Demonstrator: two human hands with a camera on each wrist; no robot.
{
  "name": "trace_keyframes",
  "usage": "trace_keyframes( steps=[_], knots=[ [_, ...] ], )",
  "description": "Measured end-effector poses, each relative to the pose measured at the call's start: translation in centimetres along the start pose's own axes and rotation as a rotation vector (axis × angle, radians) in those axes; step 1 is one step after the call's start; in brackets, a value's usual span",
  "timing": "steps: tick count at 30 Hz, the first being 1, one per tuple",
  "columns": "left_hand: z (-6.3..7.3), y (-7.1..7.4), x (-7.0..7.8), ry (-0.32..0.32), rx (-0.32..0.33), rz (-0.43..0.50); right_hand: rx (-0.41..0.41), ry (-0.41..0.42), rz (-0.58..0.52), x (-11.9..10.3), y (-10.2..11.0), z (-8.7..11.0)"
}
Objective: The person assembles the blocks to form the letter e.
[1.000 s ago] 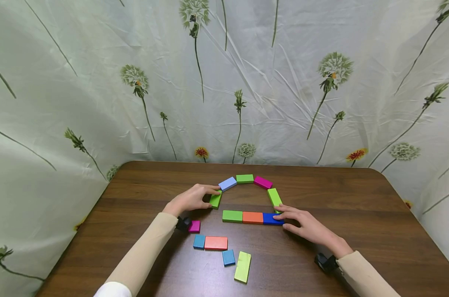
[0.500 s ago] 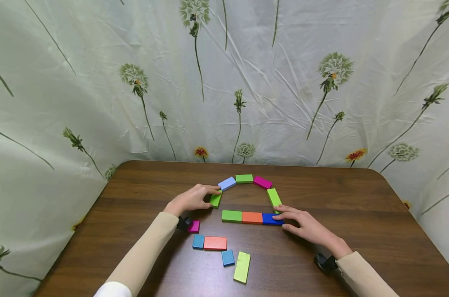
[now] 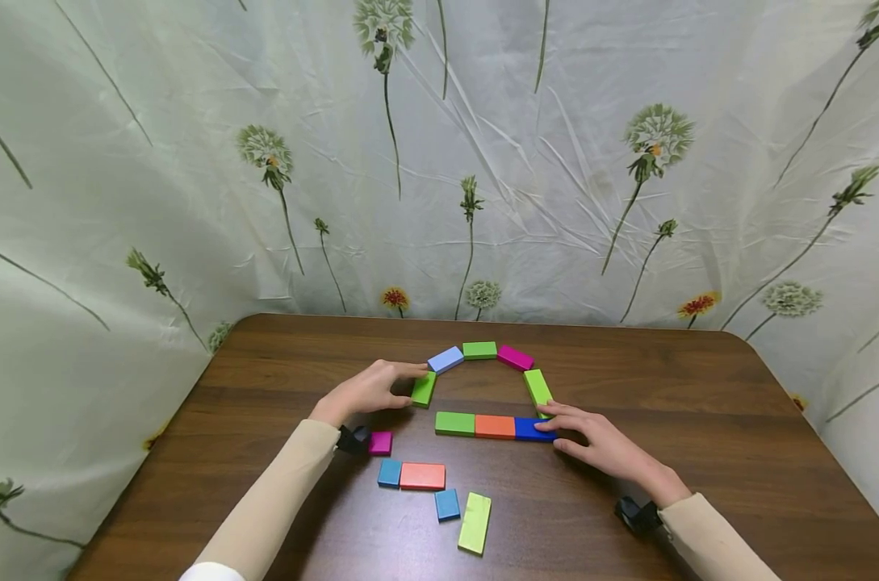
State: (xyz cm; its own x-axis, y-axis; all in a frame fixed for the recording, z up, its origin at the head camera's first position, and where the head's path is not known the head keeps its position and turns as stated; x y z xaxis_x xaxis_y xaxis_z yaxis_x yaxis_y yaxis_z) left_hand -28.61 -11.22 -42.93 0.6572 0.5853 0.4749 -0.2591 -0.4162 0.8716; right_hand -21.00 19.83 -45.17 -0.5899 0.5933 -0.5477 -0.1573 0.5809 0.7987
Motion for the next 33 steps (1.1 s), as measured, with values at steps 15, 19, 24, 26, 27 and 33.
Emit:
trace_keyframes(
  steps=[15,19,24,26,27,33],
  knots=[
    [4.4,0.7,0.8,0.020,0.032,0.070,-0.006,0.000,0.002,-0.1,0.1,0.1],
    [5.5,0.4,1.1,0.013,0.030,0.083,-0.002,0.004,0.004,-0.2,0.1,0.0],
    [6.6,0.1,1.4,-0.026,0.044,0.091,-0.003,0.004,0.005,-0.3,0.2,0.0],
    [7.0,-0.1,1.6,-0.042,0.049,0.094,0.000,0.009,0.008,-0.3,0.2,0.0],
    [7.2,-0.2,1.6,-0.043,0.048,0.095,0.002,0.011,0.009,-0.3,0.1,0.0],
    [7.9,-1.0,1.5,-0.043,0.038,0.058,-0.004,0.001,0.015,-0.2,0.1,0.0]
  ],
)
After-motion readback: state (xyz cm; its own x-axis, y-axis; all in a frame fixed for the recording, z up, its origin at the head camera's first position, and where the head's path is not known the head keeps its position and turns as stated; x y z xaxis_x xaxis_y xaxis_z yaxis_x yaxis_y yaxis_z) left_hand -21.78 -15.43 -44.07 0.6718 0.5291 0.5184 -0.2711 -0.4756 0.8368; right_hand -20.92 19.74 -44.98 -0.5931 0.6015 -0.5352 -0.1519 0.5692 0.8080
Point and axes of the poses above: each hand's wrist, its own z-axis away from the middle knuckle, its own y-axis out of the back of the hand, x = y × z, the point moved 6 cm from there along -z, towards the middle knuckle, and after that the axes turned 7 degrees about x, right-handed, at the moved point
